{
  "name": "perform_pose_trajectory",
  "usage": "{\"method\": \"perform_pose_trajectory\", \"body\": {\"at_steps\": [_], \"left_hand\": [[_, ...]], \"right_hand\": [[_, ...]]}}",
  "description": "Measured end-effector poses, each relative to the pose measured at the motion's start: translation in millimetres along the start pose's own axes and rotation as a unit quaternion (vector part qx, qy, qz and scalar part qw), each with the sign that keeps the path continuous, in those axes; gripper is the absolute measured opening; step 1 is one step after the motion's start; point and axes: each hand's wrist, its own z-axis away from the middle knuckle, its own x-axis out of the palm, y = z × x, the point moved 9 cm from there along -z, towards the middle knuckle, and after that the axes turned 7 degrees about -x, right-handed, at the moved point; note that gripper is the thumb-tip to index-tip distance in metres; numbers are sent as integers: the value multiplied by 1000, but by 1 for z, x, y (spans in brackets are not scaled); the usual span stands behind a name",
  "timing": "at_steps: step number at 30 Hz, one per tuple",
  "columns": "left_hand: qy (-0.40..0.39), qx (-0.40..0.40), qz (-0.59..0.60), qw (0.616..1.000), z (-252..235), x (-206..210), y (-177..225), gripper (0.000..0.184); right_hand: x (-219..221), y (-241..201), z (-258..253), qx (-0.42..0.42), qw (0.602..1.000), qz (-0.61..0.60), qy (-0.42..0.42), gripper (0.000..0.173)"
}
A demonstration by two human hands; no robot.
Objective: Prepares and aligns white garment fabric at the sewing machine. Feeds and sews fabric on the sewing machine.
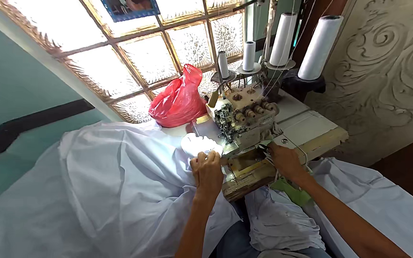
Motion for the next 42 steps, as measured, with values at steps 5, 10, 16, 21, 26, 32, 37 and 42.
{"method": "perform_pose_trajectory", "body": {"at_steps": [5,10,16,21,26,32,37,42], "left_hand": [[-5,-8,7,1000,1,-1,1,22],[-16,-22,15,1000,2,0,0,24],[-15,-25,30,999,2,2,-1,22],[-17,-23,20,999,2,3,0,23],[-1,-15,14,1000,2,1,-1,22],[11,-17,38,999,4,0,-6,22],[97,5,106,990,11,-2,-18,17],[70,26,170,983,12,-12,-10,17]], "right_hand": [[-6,-84,-14,-93,994,-42,-50,43],[4,-123,-43,-133,989,-17,-67,30],[7,-117,-45,-120,990,-51,-60,29],[3,-116,-49,-105,991,-45,-71,29],[3,-122,-58,-120,990,-44,-59,26],[-4,-118,-38,-175,979,-101,4,20],[-6,-43,-8,-121,979,-53,153,33],[17,53,-2,-45,987,70,141,40]]}}
